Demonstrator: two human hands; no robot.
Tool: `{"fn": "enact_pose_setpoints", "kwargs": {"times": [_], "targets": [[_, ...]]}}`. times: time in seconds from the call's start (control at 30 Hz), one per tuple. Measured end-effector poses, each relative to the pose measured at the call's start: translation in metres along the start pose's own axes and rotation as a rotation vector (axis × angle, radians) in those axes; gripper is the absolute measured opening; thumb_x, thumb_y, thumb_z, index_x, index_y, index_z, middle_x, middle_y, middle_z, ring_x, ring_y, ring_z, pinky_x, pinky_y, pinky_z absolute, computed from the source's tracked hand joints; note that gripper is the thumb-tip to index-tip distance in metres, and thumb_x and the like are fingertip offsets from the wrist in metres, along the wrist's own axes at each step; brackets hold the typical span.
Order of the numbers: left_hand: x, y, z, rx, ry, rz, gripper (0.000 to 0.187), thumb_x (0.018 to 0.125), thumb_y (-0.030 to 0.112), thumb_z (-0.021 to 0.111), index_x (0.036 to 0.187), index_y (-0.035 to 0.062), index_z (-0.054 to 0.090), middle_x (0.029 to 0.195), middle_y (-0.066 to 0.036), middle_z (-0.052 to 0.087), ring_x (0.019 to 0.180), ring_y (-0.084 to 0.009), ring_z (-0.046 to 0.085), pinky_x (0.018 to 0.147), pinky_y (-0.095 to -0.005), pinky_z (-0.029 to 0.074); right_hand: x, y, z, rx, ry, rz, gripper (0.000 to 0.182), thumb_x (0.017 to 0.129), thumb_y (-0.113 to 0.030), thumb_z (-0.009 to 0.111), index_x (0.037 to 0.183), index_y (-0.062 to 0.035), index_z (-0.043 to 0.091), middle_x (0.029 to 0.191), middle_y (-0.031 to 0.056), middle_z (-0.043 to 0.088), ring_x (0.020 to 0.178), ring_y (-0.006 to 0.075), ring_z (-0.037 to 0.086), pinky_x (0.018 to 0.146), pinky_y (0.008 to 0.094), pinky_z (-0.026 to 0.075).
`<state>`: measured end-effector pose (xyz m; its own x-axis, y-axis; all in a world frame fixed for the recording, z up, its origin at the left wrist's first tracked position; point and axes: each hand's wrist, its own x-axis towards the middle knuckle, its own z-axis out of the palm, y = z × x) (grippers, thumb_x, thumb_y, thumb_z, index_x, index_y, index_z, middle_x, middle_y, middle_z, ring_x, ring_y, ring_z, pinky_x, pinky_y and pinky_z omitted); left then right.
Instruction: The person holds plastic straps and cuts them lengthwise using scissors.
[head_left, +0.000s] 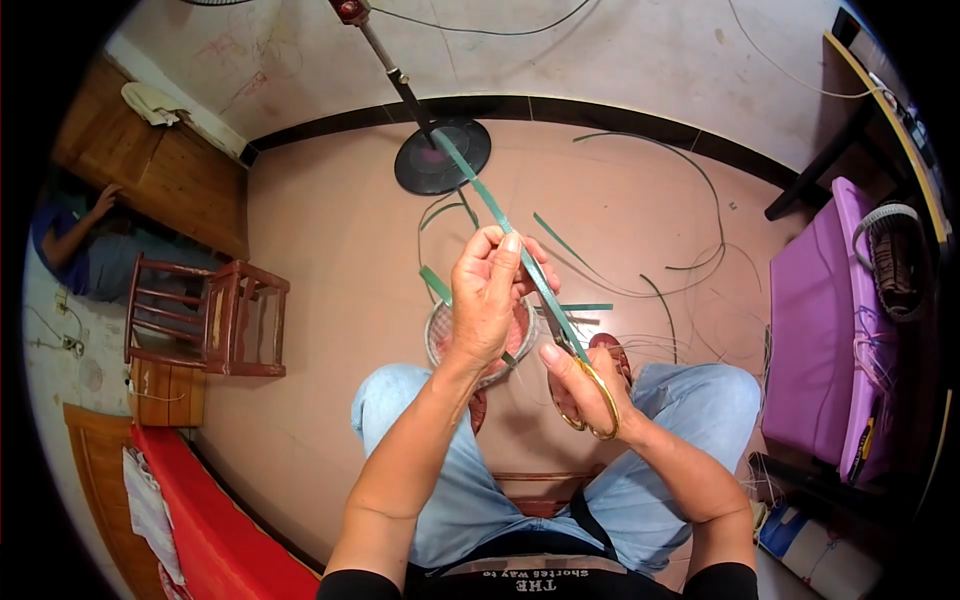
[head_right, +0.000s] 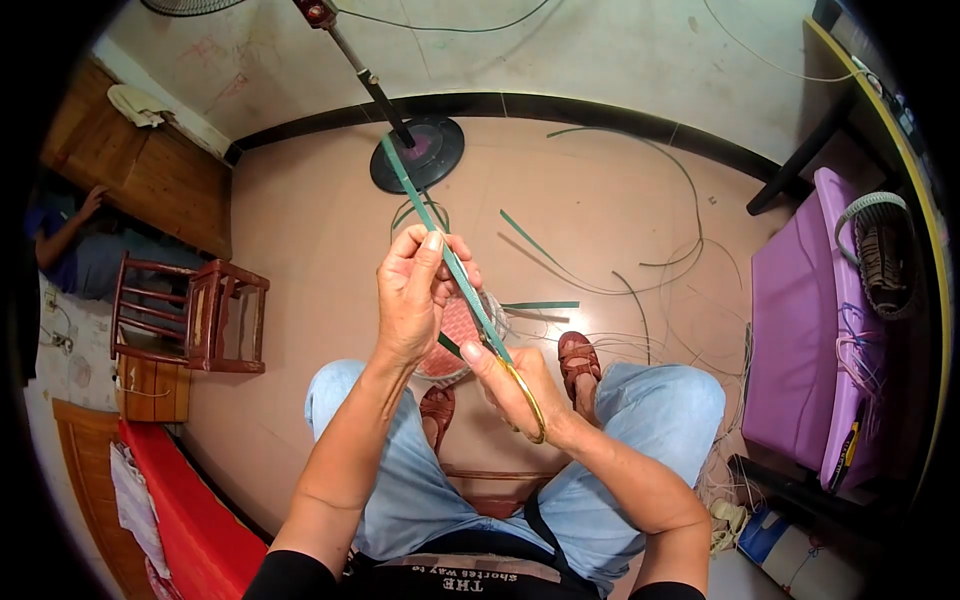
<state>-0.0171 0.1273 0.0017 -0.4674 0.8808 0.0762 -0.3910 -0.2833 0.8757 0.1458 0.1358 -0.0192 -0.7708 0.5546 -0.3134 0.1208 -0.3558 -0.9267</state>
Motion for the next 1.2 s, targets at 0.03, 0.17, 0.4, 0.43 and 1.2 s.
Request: {"fn": "enact_pose_setpoints", "kwargs": {"times": [0.03, 0.17, 0.4, 0.43, 1.2], "targets": [[0.0, -0.002, 0.0, 0.012, -0.003, 0.016, 0.016, 0.099, 0.02, 0.05, 0.092, 0.0051, 0.05, 0.087, -0.008, 0.061, 0.067, -0.0152, 0.063, 0.059, -0.0255, 0.053, -0.002, 0.0, 0.003, 0.038, -0.003, 0.032, 0.052, 0.095, -0.045, 0.054, 0.057, -0.0107, 0.047, 0.05, -0.0059, 0.04, 0.046, 0.0035, 0.034, 0.04, 0.0245, 0.028], [0.0, -0.003, 0.001, 0.107, 0.012, 0.061, 0.017, 0.099, 0.02, 0.049, 0.092, 0.0049, 0.05, 0.085, -0.007, 0.06, 0.066, -0.0145, 0.062, 0.057, -0.0243, 0.052, -0.007, -0.004, 0.005, 0.065, -0.025, 0.058, 0.052, 0.095, -0.045, 0.054, 0.057, -0.0092, 0.048, 0.05, -0.0063, 0.038, 0.048, 0.0037, 0.034, 0.042, 0.0247, 0.028], [-0.004, 0.001, 0.0, 0.121, -0.035, 0.029, 0.019, 0.099, 0.019, 0.048, 0.091, 0.0034, 0.052, 0.084, -0.007, 0.06, 0.064, -0.0135, 0.061, 0.058, -0.0246, 0.051, -0.002, 0.002, 0.001, -0.28, 0.129, -0.198, 0.052, 0.094, -0.04, 0.057, 0.06, -0.001, 0.052, 0.051, -0.0032, 0.036, 0.052, 0.0069, 0.032, 0.043, 0.0292, 0.029], [-0.005, 0.003, 0.0, 0.075, -0.039, 0.0, 0.018, 0.099, 0.019, 0.048, 0.091, 0.0034, 0.053, 0.084, -0.007, 0.06, 0.064, -0.0134, 0.061, 0.059, -0.0245, 0.051, -0.002, -0.001, 0.0, -0.31, 0.14, -0.209, 0.052, 0.094, -0.039, 0.057, 0.06, -0.0004, 0.052, 0.05, -0.0021, 0.036, 0.052, 0.0073, 0.033, 0.043, 0.0297, 0.029], [-0.007, 0.008, -0.005, 0.348, 0.08, 0.071, 0.022, 0.097, 0.02, 0.055, 0.085, 0.0018, 0.056, 0.065, 0.001, 0.054, 0.054, -0.0058, 0.052, 0.05, -0.0194, 0.042, -0.006, 0.0, 0.001, -0.44, 0.167, -0.188, 0.052, 0.093, -0.037, 0.057, 0.062, 0.0039, 0.053, 0.046, 0.0114, 0.039, 0.047, 0.0119, 0.037, 0.043, 0.0354, 0.034]]}}
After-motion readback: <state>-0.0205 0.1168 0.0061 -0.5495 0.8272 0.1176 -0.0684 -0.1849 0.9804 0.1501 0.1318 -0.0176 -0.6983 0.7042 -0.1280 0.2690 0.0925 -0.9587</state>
